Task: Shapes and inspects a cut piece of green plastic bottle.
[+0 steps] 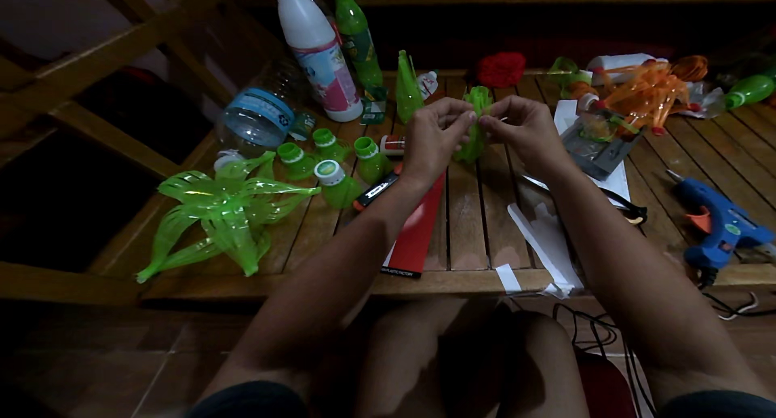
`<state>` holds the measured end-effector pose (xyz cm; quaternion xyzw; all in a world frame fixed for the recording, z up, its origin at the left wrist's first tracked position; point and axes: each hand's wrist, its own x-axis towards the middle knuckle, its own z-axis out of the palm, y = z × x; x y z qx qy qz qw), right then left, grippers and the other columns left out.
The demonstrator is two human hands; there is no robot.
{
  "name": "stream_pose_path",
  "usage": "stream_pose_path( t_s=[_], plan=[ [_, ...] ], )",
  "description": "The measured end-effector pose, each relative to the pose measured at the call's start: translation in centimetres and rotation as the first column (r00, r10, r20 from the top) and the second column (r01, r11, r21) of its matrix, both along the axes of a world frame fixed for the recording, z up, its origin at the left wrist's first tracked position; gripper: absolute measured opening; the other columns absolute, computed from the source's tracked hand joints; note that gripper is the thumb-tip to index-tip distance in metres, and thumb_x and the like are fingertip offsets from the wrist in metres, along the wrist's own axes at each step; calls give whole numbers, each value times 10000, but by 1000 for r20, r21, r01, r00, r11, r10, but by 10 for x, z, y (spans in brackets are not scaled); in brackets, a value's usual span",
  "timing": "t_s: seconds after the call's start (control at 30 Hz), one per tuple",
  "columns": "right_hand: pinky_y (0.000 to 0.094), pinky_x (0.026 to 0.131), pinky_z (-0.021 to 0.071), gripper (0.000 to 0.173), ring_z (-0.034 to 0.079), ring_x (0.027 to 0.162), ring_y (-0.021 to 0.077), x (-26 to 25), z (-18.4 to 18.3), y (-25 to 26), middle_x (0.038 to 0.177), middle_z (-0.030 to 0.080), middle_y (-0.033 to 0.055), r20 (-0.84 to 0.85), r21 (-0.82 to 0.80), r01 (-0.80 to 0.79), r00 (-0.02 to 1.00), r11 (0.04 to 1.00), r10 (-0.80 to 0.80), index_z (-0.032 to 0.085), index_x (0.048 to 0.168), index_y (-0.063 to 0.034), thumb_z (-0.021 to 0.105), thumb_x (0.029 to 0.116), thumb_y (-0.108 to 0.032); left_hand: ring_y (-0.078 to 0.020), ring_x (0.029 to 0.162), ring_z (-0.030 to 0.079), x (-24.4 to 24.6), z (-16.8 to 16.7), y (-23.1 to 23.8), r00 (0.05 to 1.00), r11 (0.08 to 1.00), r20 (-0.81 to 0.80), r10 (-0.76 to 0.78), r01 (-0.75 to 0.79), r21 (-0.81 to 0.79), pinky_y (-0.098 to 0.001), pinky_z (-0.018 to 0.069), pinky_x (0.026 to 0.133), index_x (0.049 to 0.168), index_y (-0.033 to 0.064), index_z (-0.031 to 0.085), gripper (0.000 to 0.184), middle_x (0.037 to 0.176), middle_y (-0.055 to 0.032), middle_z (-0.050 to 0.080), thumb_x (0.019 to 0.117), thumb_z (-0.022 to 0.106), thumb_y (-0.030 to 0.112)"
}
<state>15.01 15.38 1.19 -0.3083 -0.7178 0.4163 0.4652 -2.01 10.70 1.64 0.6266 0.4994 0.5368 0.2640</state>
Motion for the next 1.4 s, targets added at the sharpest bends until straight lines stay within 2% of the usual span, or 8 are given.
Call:
stream_pose_path(
  t_s=[0.23,0.4,0.5,0.63,0.83,1.03,1.23,1.4],
  plan=[
    [252,758,605,123,682,809,61,-1,-2,1,961,679,36,33,57,-10,999,998,8,651,1043,16,685,963,-71,-94,764,719,0,1,-1,999,999,-25,34,-33,15,-257,604,664,1112,35,687,179,953,-55,729,1022,646,184],
    [237,762,596,142,676,811,44,-1,0,-1,972,690,27,54,63,9,998,998,-12,679,1062,14,671,982,-103,-63,808,703,-1,0,1,997,995,-63,50,-44,93,-246,602,741,1072,32,706,161,961,-41,718,1011,655,173],
    [237,769,596,173,679,817,45,-1,1,-2,990,696,36,61,51,17,998,999,-20,684,1106,23,627,1013,-112,-56,794,703,-2,-2,2,997,993,-55,54,-48,107,-232,599,723,1059,31,707,150,952,-36,721,1008,656,162],
    [237,764,597,174,679,806,47,-1,0,-1,1005,703,38,27,49,1,1000,999,-3,686,1117,25,635,1005,-99,-50,777,698,-2,-1,2,998,994,-42,44,-40,106,-219,594,709,1051,29,706,140,934,-33,718,1004,664,154],
    [245,742,606,132,690,790,61,-1,0,-2,950,707,24,-57,9,-20,998,1000,21,680,1082,16,671,971,-55,-49,760,694,-3,0,2,997,993,-58,41,-34,117,-216,591,701,1057,18,701,140,935,-39,715,1003,660,141],
    [250,753,604,116,684,802,54,1,1,-3,939,691,4,-43,-4,-57,997,998,56,665,1069,5,655,984,-72,-59,768,692,-3,1,1,995,992,-77,59,-50,112,-228,590,712,1078,5,692,158,969,-61,713,1006,654,140],
    [250,731,610,104,686,751,55,0,3,-4,858,683,-10,-59,-25,-31,998,999,29,649,1050,1,680,957,-35,-60,778,692,-4,0,1,992,987,-116,46,-27,159,-226,592,722,1070,7,701,160,965,-60,710,1005,656,146],
    [260,745,613,100,688,795,68,0,5,-5,931,675,16,-41,-25,-20,999,999,19,651,1041,2,679,965,-56,-52,779,694,-4,2,0,991,989,-130,34,-15,147,-221,591,723,1065,17,708,153,969,-46,716,1006,656,148]
  ],
)
